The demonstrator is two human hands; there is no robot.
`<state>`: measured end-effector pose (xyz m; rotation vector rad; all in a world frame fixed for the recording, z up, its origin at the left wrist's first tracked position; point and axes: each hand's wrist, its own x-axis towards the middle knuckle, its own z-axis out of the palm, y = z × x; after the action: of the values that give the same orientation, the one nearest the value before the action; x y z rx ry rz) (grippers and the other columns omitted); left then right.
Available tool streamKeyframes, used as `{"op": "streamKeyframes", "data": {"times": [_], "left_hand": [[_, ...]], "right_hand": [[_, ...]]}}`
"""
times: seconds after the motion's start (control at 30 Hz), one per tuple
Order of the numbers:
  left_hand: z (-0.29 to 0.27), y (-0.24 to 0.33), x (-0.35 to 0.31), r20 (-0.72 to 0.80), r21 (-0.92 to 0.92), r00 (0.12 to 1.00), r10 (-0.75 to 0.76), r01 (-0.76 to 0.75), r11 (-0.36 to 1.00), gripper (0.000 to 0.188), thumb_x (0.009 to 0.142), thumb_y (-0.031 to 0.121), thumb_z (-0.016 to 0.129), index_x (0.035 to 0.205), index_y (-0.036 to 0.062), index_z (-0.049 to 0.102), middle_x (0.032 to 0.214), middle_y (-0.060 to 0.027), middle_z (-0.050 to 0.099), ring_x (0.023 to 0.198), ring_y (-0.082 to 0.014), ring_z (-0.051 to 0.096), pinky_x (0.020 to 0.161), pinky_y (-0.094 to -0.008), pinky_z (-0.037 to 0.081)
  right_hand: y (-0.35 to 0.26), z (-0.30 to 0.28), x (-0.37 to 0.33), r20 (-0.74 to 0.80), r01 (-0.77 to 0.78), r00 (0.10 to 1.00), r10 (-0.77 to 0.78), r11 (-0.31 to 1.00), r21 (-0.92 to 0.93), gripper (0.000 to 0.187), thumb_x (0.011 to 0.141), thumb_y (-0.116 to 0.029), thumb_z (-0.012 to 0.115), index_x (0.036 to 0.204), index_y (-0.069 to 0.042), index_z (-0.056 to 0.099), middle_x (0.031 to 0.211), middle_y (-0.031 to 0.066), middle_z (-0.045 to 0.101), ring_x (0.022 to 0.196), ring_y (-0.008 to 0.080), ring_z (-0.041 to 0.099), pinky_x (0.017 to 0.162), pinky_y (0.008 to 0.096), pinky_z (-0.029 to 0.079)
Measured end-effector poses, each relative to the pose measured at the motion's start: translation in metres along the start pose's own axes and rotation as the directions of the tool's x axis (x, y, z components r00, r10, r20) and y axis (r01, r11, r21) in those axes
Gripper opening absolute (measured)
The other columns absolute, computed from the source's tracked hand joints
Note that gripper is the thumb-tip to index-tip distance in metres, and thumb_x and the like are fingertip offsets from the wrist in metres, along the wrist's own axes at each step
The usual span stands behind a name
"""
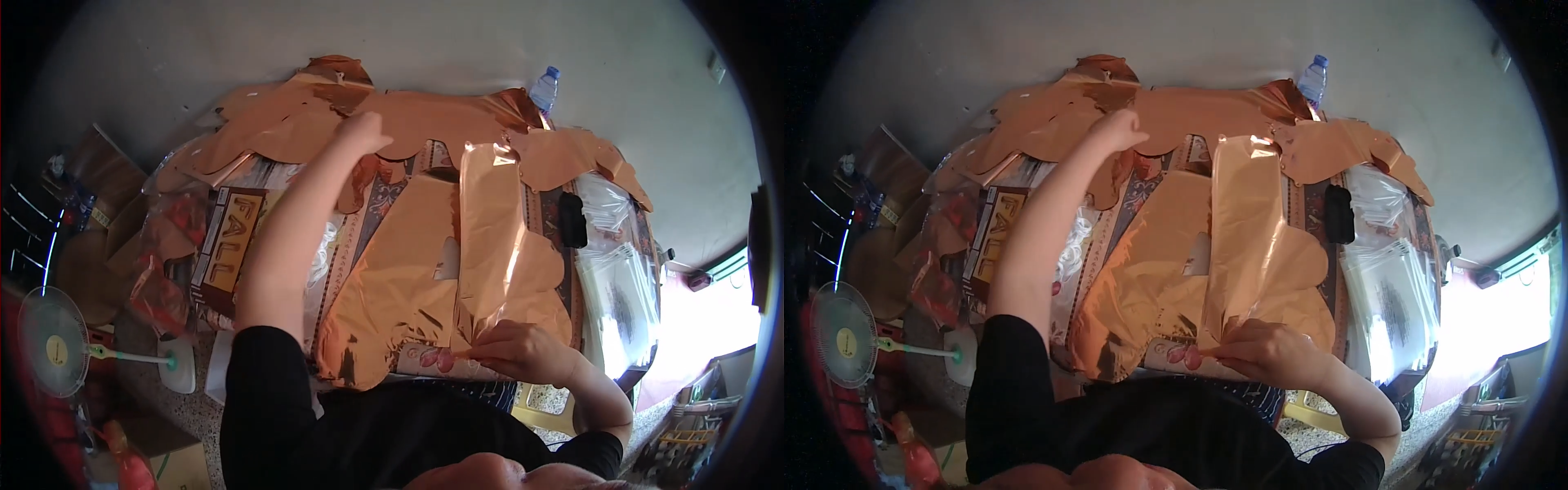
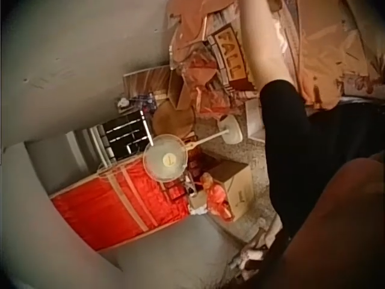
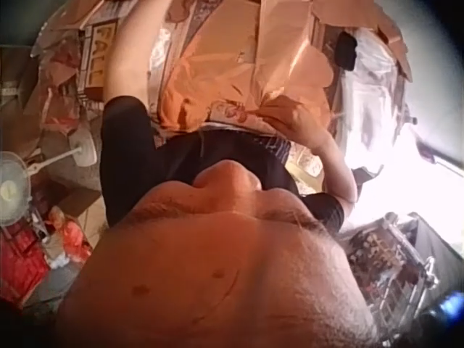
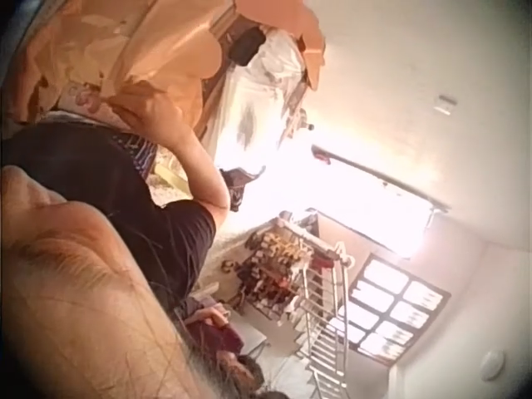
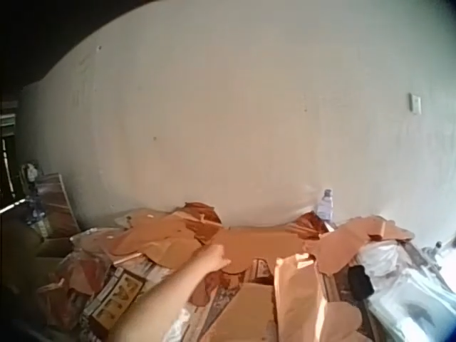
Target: Folding and packaging metallic decorative sheets on a table.
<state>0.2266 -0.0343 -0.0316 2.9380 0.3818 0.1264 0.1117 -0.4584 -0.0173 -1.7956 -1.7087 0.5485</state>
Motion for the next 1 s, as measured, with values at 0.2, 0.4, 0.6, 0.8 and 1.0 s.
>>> {"op": "streamKeyframes", "data": {"times": [0.2,0.4,0.6,0.8,1.0], "left_hand": [[0.021,-0.040,-0.058,-0.079,0.179,0.994,-0.072,0.085,0.980,0.061,0.072,0.047,0.072,0.116,0.0060,0.062,0.109,-0.0188,0.066,0.103,-0.0323,0.064,0.089,-0.0415,0.051],[0.023,-0.078,-0.040,-0.092,-0.084,0.989,-0.120,0.112,0.990,0.054,0.077,0.047,0.070,0.110,0.0054,0.062,0.103,-0.0171,0.066,0.101,-0.0301,0.064,0.089,-0.0403,0.050],[0.007,-0.046,-0.043,0.073,0.032,0.987,-0.143,0.141,0.990,0.057,0.072,0.058,0.071,0.095,0.0061,0.062,0.122,-0.0122,0.059,0.112,-0.0297,0.057,0.089,-0.0426,0.048],[0.011,-0.020,-0.063,0.056,0.085,0.988,-0.142,0.137,0.987,0.071,0.071,0.058,0.073,0.109,-0.0008,0.064,0.128,-0.0232,0.053,0.120,-0.0357,0.053,0.095,-0.0463,0.048],[0.017,-0.031,-0.061,-0.055,0.156,0.991,-0.120,0.127,0.979,0.032,0.080,0.026,0.065,0.097,-0.0008,0.068,0.098,-0.0219,0.068,0.095,-0.0358,0.066,0.082,-0.0424,0.053]], "right_hand": [[0.005,0.009,0.005,-0.057,-0.042,0.998,0.039,0.998,-0.054,0.021,0.081,-0.009,0.071,0.102,-0.007,0.071,0.099,0.0061,0.067,0.089,0.0264,0.063,0.078,0.0357,0.053],[0.002,0.014,0.009,-0.104,0.041,0.993,-0.058,0.987,-0.157,0.016,0.083,-0.017,0.071,0.096,-0.007,0.071,0.090,0.0066,0.068,0.088,0.0232,0.065,0.074,0.0327,0.055],[-0.003,0.014,0.006,-0.100,-0.033,0.995,0.021,0.992,-0.120,0.016,0.085,-0.017,0.069,0.098,-0.007,0.071,0.091,0.0067,0.068,0.090,0.0237,0.065,0.075,0.0334,0.055],[-0.002,0.016,0.010,-0.103,-0.003,0.995,-0.008,0.995,-0.104,0.018,0.085,-0.018,0.069,0.100,-0.008,0.072,0.092,0.0071,0.068,0.090,0.0241,0.065,0.073,0.0335,0.055],[-0.005,0.018,0.012,-0.085,-0.014,0.996,0.007,0.997,-0.074,0.019,0.082,-0.012,0.072,0.099,-0.004,0.071,0.098,0.0072,0.069,0.090,0.0262,0.063,0.078,0.0356,0.053]]}}
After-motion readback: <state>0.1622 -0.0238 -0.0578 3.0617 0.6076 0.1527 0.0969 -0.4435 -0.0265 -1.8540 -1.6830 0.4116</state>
